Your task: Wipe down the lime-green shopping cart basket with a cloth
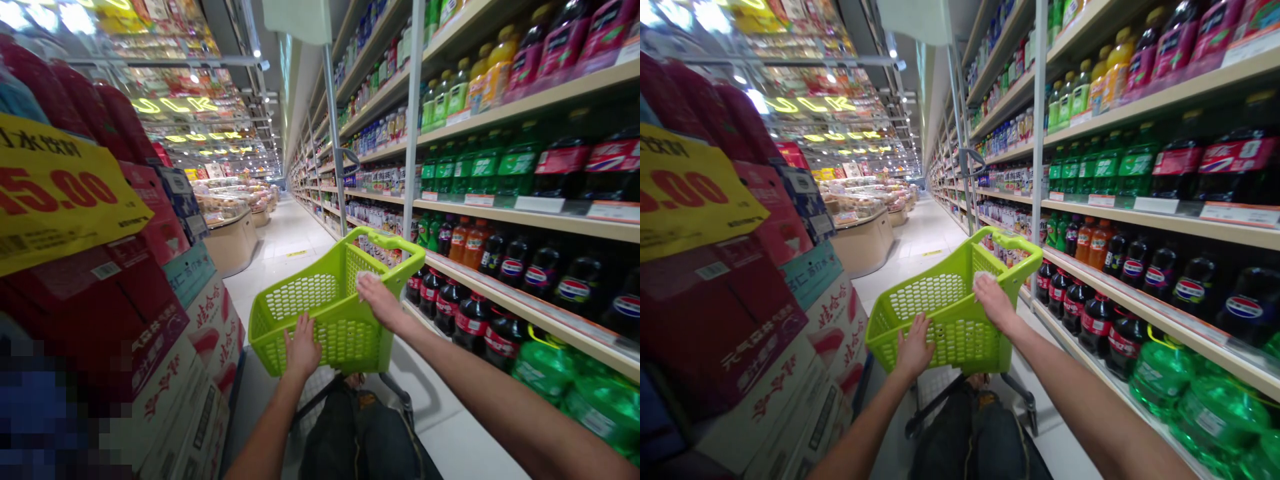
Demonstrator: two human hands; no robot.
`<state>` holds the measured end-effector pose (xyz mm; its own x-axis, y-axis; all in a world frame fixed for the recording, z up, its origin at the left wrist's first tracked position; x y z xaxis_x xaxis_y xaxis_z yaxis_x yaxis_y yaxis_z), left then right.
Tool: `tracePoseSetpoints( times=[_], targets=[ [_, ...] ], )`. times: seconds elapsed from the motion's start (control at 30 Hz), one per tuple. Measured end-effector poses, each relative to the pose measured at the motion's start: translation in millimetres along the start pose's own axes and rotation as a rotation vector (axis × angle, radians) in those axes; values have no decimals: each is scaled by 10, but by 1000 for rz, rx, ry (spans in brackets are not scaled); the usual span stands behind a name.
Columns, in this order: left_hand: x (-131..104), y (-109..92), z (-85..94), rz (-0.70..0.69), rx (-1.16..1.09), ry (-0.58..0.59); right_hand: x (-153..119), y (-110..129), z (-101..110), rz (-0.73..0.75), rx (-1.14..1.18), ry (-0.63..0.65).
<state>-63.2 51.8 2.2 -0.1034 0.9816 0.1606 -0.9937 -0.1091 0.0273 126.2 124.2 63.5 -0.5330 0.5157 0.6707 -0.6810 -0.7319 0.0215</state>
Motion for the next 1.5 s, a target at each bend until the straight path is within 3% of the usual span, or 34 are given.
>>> tracePoseSetpoints(
  times=[0.07, 0.1, 0.23, 0.3, 0.43, 0.5, 0.6, 0.67, 0.73, 0.8, 0.87, 0.97, 1.0, 1.07, 1.13, 1.2, 1.27, 1.4, 1.43, 1.5],
  targets=[
    [-15, 14, -10, -11, 20, -10, -19, 250, -179, 100, 53, 79],
    [-23, 26, -13, -11, 34, -16, -25, 254, -177, 105, 54, 87],
    [-45, 49, -36, 17, 78, -8, -17, -171, 121, -62, -23, -4],
    [-47, 41, -38, 37, 84, 1, -6, -194, 105, -102, -23, -33],
    [-58, 41, -31, 10, 101, 3, 29, 437, -382, 43, 88, 2],
    [-76, 132, -37, 37, 113, -5, 36, 661, -516, 113, 114, 10],
    [-111, 292, -56, 106, 130, -30, 35, 470, -364, 82, 83, -24],
    [-128, 326, -77, 118, 124, -38, 28, 205, -188, 13, 51, -54],
    [-139, 324, -94, 124, 106, -38, 27, 128, -142, -21, 46, -70],
    [-149, 309, -92, 115, 94, -44, 46, 361, -289, 20, 83, -60],
    [-160, 304, -81, 76, 97, -57, 80, 785, -533, 116, 141, -36],
    [-186, 472, -64, 123, 112, -80, 119, 1204, -745, 229, 194, -1],
    [-196, 554, -63, 160, 115, -84, 121, 1184, -726, 231, 197, -1],
    [-209, 678, -78, 212, 111, -79, 104, 925, -576, 178, 183, -24],
    [-209, 706, -99, 212, 96, -70, 67, 565, -382, 83, 154, -69],
    [-211, 694, -104, 219, 82, -70, 30, 383, -298, 5, 143, -110],
    [-219, 660, -97, 220, 77, -77, 22, 539, -417, 2, 179, -110],
    [-238, 623, -105, 173, 88, -85, 85, 1362, -906, 177, 325, -4],
    [-247, 660, -112, 191, 91, -88, 97, 1466, -964, 205, 342, 14],
    [-269, 762, -128, 254, 91, -93, 103, 1392, -935, 188, 335, 9]
  ],
)
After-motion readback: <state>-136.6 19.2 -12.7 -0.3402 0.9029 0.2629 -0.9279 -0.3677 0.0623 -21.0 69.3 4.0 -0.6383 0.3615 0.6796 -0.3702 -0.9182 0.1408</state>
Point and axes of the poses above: each hand's wrist, its own x-axis towards the middle knuckle, its own z-axis out of the back of the hand, y = z × x, the point moved 9 cm from there along x, towards the middle knuckle, and after that the axes turned 10 degrees about x, right-handed, at the moved point
